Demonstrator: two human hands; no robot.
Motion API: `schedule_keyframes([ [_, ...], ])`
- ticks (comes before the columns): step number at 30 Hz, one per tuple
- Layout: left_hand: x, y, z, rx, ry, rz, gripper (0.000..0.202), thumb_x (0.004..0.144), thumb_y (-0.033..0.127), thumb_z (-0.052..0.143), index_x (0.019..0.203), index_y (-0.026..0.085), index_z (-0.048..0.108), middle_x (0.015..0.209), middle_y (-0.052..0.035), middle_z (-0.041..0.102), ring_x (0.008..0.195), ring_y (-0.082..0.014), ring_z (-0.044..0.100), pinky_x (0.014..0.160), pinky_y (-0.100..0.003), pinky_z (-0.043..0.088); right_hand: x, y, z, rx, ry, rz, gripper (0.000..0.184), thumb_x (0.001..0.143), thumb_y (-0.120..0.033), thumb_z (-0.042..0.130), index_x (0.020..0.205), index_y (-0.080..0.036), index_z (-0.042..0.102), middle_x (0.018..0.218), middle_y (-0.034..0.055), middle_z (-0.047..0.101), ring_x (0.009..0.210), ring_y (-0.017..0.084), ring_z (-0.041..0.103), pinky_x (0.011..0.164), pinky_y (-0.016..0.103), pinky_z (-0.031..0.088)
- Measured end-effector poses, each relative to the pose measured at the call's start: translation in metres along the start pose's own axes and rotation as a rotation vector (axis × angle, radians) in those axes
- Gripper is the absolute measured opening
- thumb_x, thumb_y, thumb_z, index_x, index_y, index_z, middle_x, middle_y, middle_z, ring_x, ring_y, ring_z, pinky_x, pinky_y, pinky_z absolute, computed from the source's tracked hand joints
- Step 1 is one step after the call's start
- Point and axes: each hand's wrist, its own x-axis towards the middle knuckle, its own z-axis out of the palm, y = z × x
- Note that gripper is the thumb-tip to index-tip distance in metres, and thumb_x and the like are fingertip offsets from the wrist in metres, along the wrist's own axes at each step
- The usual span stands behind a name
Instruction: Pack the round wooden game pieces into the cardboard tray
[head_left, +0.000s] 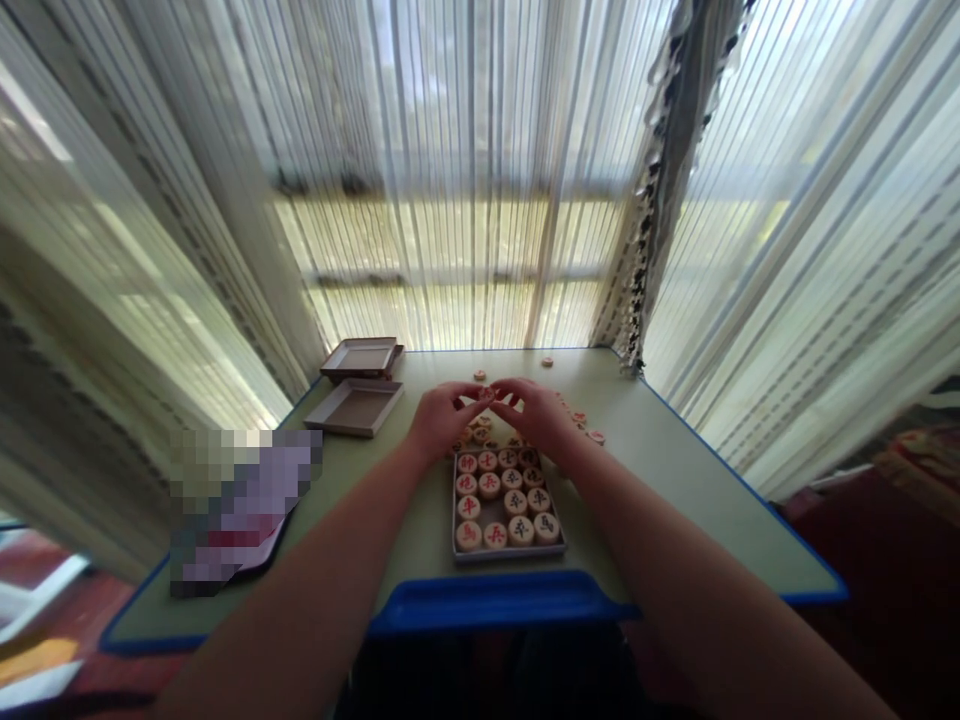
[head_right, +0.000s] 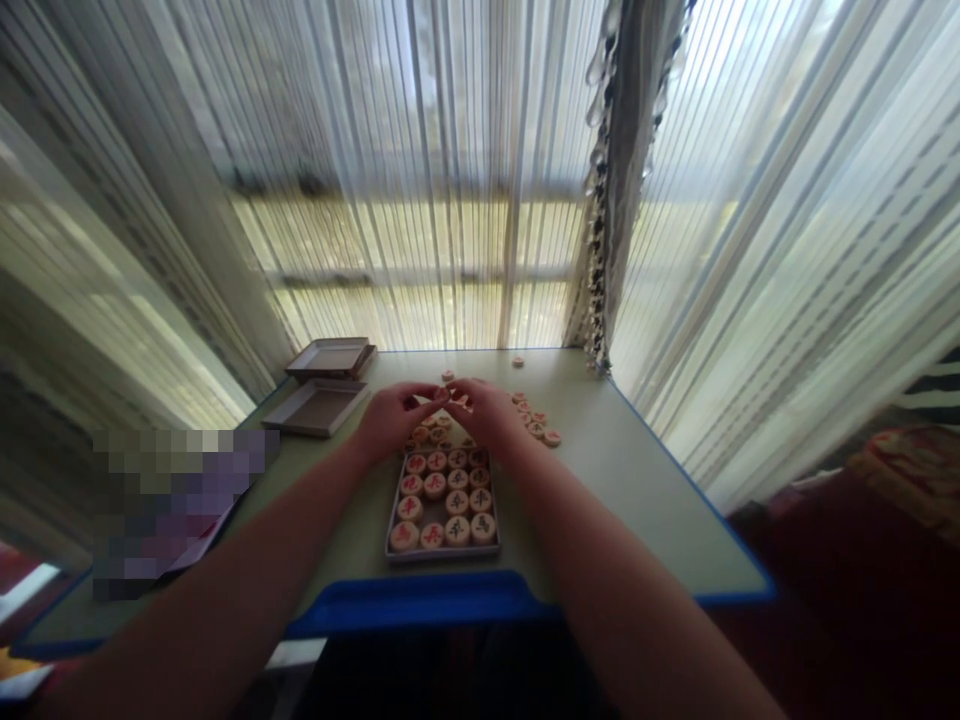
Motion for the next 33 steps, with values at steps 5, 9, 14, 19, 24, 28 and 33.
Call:
schedule_keyframes([
  [5, -0.0003, 0.0020, -0.0012, 0.021, -0.004, 0.005, 0.030, 0.070, 0.031, 0.061, 0.097, 0.018, 0.066, 0.086, -0.0038, 0.068, 0.059, -0.0106, 0.055, 0.059, -0.022, 0.046, -0.0006, -0.0002, -0.0022, -0.010, 0.018, 0.027, 0.019, 0.077, -0.031, 0.056, 0.093, -0.022, 0.063, 0.083, 0.0016, 0.064, 0.068, 0.012, 0.056, 0.065, 0.025, 0.043],
  [9, -0.0005, 0.0005, -0.0010, 0.003, 0.013, 0.025, 0.030, 0.072, 0.036, 0.059, 0.094, 0.018, 0.067, 0.082, -0.0032, 0.069, 0.060, -0.0112, 0.056, 0.060, -0.023, 0.046, -0.0002, -0.0006, -0.0022, -0.019, 0.021, 0.007, 0.019, 0.077, -0.031, 0.056, 0.092, -0.021, 0.062, 0.083, 0.0018, 0.064, 0.069, 0.011, 0.055, 0.065, 0.024, 0.042],
  [14, 0.0002, 0.0011, -0.0026, 0.060, 0.045, 0.074, 0.027, 0.073, 0.037, 0.059, 0.091, 0.019, 0.068, 0.082, -0.0033, 0.069, 0.068, -0.0133, 0.058, 0.066, -0.024, 0.046, 0.0005, -0.0003, -0.0006, -0.031, 0.013, 0.012, 0.022, 0.076, -0.028, 0.057, 0.097, -0.021, 0.060, 0.081, 0.0012, 0.064, 0.069, 0.012, 0.055, 0.065, 0.025, 0.042],
  [19, -0.0005, 0.0023, -0.0032, 0.117, 0.062, 0.075, 0.026, 0.073, 0.037, 0.059, 0.092, 0.021, 0.069, 0.083, -0.0028, 0.069, 0.074, -0.0150, 0.058, 0.070, -0.025, 0.046, 0.0001, -0.0021, -0.0026, -0.040, 0.015, 0.005, 0.020, 0.079, -0.030, 0.054, 0.095, -0.021, 0.061, 0.083, 0.0026, 0.064, 0.071, 0.013, 0.056, 0.066, 0.025, 0.042],
  [24, -0.0013, 0.0048, -0.0041, 0.163, 0.062, 0.074, 0.027, 0.073, 0.038, 0.060, 0.091, 0.021, 0.069, 0.082, -0.0034, 0.069, 0.075, -0.0159, 0.058, 0.072, -0.026, 0.046, -0.0002, -0.0016, -0.0020, -0.026, 0.002, 0.001, 0.020, 0.078, -0.030, 0.055, 0.094, -0.020, 0.061, 0.082, 0.0024, 0.064, 0.069, 0.012, 0.056, 0.066, 0.025, 0.043],
  [28, -0.0016, 0.0071, -0.0048, 0.198, 0.061, 0.056, 0.026, 0.072, 0.037, 0.061, 0.091, 0.022, 0.070, 0.082, -0.0033, 0.069, 0.076, -0.0167, 0.059, 0.074, -0.027, 0.046, 0.0000, 0.0000, -0.0002, -0.016, 0.000, 0.001, 0.021, 0.078, -0.030, 0.055, 0.095, -0.020, 0.061, 0.083, 0.0027, 0.063, 0.069, 0.012, 0.055, 0.067, 0.026, 0.043],
  [33, -0.0025, 0.0045, -0.0029, 0.181, 0.060, 0.089, 0.026, 0.073, 0.036, 0.060, 0.092, 0.021, 0.069, 0.084, -0.0038, 0.069, 0.077, -0.0166, 0.059, 0.074, -0.027, 0.046, -0.0007, -0.0012, -0.0007, 0.022, 0.005, 0.034, 0.021, 0.076, -0.032, 0.056, 0.093, -0.019, 0.062, 0.084, 0.0034, 0.064, 0.070, 0.012, 0.056, 0.066, 0.026, 0.044],
])
